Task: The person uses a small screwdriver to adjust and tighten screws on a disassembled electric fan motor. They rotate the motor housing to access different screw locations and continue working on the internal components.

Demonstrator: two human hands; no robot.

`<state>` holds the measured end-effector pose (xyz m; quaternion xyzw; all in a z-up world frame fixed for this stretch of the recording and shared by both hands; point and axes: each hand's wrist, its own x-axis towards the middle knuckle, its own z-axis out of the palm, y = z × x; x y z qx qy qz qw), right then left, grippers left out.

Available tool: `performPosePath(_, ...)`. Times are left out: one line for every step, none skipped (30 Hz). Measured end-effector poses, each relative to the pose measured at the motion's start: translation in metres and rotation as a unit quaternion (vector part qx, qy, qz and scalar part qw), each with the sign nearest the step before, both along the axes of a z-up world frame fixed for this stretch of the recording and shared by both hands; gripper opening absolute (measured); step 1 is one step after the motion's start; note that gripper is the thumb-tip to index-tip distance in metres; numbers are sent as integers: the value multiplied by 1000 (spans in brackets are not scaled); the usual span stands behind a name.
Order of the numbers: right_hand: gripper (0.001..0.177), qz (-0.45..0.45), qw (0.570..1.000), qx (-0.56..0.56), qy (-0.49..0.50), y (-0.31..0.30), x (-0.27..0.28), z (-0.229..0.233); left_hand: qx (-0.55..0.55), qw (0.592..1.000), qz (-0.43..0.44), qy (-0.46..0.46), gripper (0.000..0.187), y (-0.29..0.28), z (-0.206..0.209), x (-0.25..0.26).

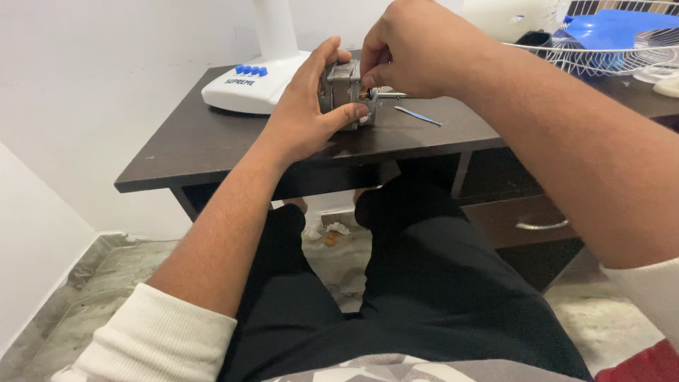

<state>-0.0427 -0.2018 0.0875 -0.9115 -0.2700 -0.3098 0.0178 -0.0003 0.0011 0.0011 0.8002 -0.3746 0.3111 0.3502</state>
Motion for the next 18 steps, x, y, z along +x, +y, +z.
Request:
performPosePath(14,-14,1000,5,12,-1,-1,-1,0,1000,0,5,98,-1,0,0)
performPosePath(14,-27,999,9,23,-2,-2,-3,-1,1000,-3,5,98,-1,-1,0)
performPosePath(13,-40,999,14,34,-3,-3,-3,-2,1000,-4,5,98,-1,-1,0)
performPosePath(14,-28,999,6,15,-4,-4,-4,-3,1000,-6,5,98,-1,-1,0)
performPosePath(15,-15,1000,-3,-4,-3,-3,-5,-4,1000,-6,7,97,0,-1,0)
performPosePath(15,-1,1000,-11,-23,-3,-2,-6,-5,1000,-6,9,97,0,-1,-1)
performPosePath(17,-4,1000,-6,-26,-2,-1,-6,-7,1000,-7,11,97,0,-1,-1)
performPosePath(18,-6,1000,-1,-29,-1,0,-7,-5,1000,-9,1,96,0,-1,0)
performPosePath(20,-9,999,5,-30,-2,0,-8,-2,1000,-12,-7,96,0,0,1)
performPosePath(20,-18,999,4,-28,-2,1,-8,0,1000,-16,-15,96,-1,0,1)
performPosePath(21,-25,999,3,-26,-1,1,-8,1,1000,-10,-13,96,-1,-1,1)
performPosePath(21,-32,999,2,-25,1,1,-8,1,1000,-4,-11,96,-1,-1,2)
performPosePath(22,-45,999,13,-10,2,1,-9,2,1000,2,-8,96,-1,-2,2)
performPosePath(22,-58,998,25,5,3,-1,-9,2,1000,1,-6,95,-1,-2,2)
performPosePath(23,-71,997,36,18,4,-2,-9,0,1000,0,-6,95,-1,-2,2)
performPosePath(23,-77,996,34,15,6,-3,-10,-1,1000,-1,-5,95,-1,-2,3)
performPosePath(23,-83,996,33,12,8,-4,-10,-3,1000,-5,-8,95,-1,-2,3)
performPosePath(24,-90,995,32,9,8,-5,-10,-4,1000,-9,-11,95,-1,-1,3)
